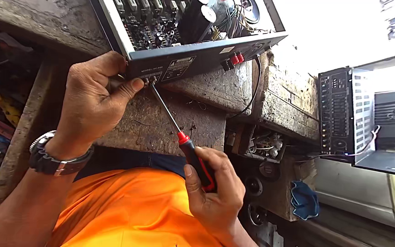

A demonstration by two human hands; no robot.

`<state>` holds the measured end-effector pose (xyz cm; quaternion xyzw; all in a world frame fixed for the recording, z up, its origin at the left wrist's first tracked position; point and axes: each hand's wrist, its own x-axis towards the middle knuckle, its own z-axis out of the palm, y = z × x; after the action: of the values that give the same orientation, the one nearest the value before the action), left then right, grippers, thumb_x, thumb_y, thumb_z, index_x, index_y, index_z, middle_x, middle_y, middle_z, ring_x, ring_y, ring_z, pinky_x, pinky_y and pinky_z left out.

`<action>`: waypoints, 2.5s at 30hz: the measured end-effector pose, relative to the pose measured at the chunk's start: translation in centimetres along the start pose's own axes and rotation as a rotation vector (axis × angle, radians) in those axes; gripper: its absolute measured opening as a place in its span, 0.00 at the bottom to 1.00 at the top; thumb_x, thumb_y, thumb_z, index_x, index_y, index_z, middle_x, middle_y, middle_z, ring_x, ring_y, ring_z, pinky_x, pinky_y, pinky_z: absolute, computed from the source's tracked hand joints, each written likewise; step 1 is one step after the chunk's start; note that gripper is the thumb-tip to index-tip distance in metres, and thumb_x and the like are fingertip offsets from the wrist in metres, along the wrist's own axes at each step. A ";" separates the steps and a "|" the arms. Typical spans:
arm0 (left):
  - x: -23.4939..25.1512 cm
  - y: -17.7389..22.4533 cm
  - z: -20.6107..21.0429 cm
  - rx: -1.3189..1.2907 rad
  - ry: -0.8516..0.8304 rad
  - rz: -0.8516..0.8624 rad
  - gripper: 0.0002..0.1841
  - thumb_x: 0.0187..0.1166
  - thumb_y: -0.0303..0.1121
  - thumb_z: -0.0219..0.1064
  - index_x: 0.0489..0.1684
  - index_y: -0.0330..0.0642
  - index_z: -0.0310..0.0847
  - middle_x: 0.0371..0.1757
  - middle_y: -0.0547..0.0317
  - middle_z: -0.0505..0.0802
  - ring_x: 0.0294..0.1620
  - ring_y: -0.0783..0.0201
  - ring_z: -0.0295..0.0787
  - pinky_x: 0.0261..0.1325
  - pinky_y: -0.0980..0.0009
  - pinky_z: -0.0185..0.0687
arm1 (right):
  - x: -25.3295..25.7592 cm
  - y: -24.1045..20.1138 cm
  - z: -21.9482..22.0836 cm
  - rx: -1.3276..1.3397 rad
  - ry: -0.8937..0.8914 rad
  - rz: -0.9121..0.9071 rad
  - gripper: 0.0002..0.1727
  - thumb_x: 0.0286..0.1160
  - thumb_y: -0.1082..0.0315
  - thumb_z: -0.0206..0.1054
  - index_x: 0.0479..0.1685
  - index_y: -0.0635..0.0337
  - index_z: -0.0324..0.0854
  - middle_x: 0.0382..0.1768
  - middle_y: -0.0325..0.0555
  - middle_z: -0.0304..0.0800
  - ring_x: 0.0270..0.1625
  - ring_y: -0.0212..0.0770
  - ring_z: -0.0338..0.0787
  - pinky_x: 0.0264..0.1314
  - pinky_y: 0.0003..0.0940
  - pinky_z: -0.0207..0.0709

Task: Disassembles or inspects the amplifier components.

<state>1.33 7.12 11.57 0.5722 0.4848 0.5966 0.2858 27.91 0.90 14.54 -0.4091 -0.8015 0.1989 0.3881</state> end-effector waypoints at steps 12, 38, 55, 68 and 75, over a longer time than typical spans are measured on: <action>0.1 -0.3 -0.1 -0.004 -0.019 0.016 0.11 0.83 0.30 0.68 0.59 0.44 0.82 0.48 0.70 0.93 0.27 0.83 0.81 0.25 0.85 0.75 | -0.4 -0.1 0.7 0.900 0.034 0.470 0.20 0.83 0.76 0.62 0.70 0.79 0.76 0.49 0.66 0.88 0.29 0.35 0.84 0.28 0.25 0.80; -1.2 0.0 2.1 0.084 0.184 0.006 0.08 0.90 0.37 0.59 0.57 0.50 0.79 0.38 0.74 0.86 0.20 0.78 0.77 0.22 0.80 0.76 | 21.6 23.6 -11.5 0.272 0.510 0.314 0.23 0.83 0.49 0.66 0.57 0.62 0.75 0.42 0.46 0.84 0.43 0.38 0.87 0.48 0.36 0.84; -2.6 -1.5 -3.9 0.282 0.419 -0.206 0.21 0.82 0.46 0.70 0.69 0.50 0.81 0.52 0.69 0.90 0.45 0.74 0.88 0.51 0.70 0.87 | 21.0 20.2 -5.6 0.176 0.529 0.275 0.24 0.76 0.51 0.74 0.52 0.64 0.75 0.34 0.44 0.81 0.34 0.36 0.83 0.42 0.35 0.81; 14.3 10.4 9.3 1.035 -0.584 0.202 0.20 0.88 0.49 0.51 0.63 0.51 0.83 0.49 0.62 0.90 0.47 0.69 0.87 0.50 0.62 0.82 | 15.5 18.8 -0.7 0.218 0.717 -0.060 0.20 0.76 0.65 0.75 0.53 0.70 0.74 0.42 0.48 0.83 0.42 0.34 0.85 0.45 0.29 0.81; 16.0 8.7 12.6 1.081 -0.668 0.025 0.18 0.90 0.53 0.51 0.52 0.56 0.85 0.40 0.69 0.89 0.42 0.73 0.86 0.47 0.62 0.79 | 15.4 19.2 -0.8 0.285 0.754 -0.071 0.20 0.75 0.64 0.76 0.52 0.70 0.76 0.41 0.49 0.84 0.41 0.35 0.86 0.44 0.31 0.82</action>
<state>12.43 21.40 24.36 0.7965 0.5955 0.0603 0.0853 32.54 24.63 9.94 -0.3676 -0.5809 0.1308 0.7144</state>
